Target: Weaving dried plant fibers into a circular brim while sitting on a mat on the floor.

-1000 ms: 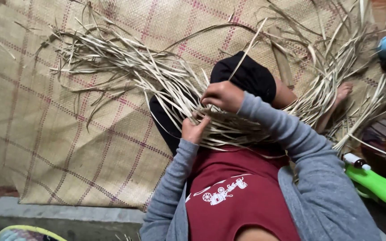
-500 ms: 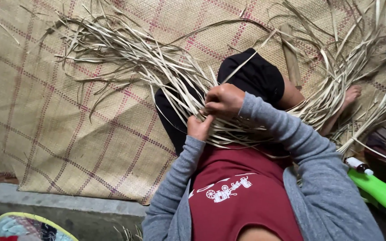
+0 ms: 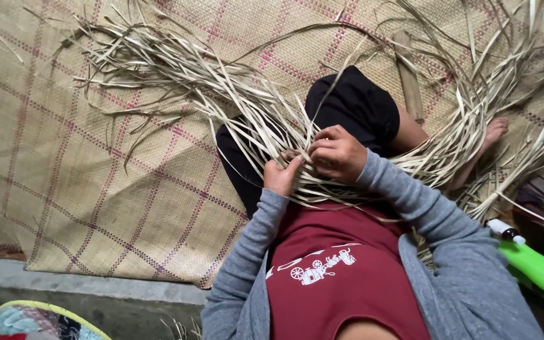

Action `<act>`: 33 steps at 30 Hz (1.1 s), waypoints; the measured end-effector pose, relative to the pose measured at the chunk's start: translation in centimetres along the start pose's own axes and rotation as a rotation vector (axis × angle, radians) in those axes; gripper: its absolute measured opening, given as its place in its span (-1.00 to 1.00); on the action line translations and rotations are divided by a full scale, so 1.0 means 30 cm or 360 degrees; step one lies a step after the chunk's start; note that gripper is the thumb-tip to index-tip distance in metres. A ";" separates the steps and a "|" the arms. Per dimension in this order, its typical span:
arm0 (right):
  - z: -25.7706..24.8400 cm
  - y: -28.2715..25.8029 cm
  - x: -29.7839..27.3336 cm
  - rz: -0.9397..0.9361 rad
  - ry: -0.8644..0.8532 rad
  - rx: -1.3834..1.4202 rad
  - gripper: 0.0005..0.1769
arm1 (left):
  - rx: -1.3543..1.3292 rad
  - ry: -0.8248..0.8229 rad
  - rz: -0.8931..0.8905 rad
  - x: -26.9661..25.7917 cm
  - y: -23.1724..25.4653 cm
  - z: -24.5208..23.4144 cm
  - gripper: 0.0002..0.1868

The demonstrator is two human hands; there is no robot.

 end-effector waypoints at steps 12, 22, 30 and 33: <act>0.011 -0.011 -0.044 0.0036 0.0038 0.0051 -0.92 | 0.0307 0.0043 -0.0103 -0.001 0.041 0.003 -0.68; -0.334 0.331 -0.918 0.1603 0.0861 -0.0436 -0.66 | 0.0204 0.0240 -0.0053 -0.027 0.065 -0.027 -0.63; -0.530 0.130 -0.783 0.2926 0.0480 -0.1174 0.22 | -0.0044 -0.0003 0.0111 -0.013 0.036 -0.014 -0.87; -0.432 0.156 -0.628 0.2213 0.1427 -0.1055 -0.68 | -0.0190 -0.0117 0.0128 -0.011 0.033 0.013 -0.85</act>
Point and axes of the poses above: each hand's wrist, its own x-axis towards the middle knuckle, its own z-axis out of the palm, y = z × x, the point moved 6 cm from there along x, towards the middle knuckle, and after that the axes turned 12 degrees about x, right-handed, at the moved point
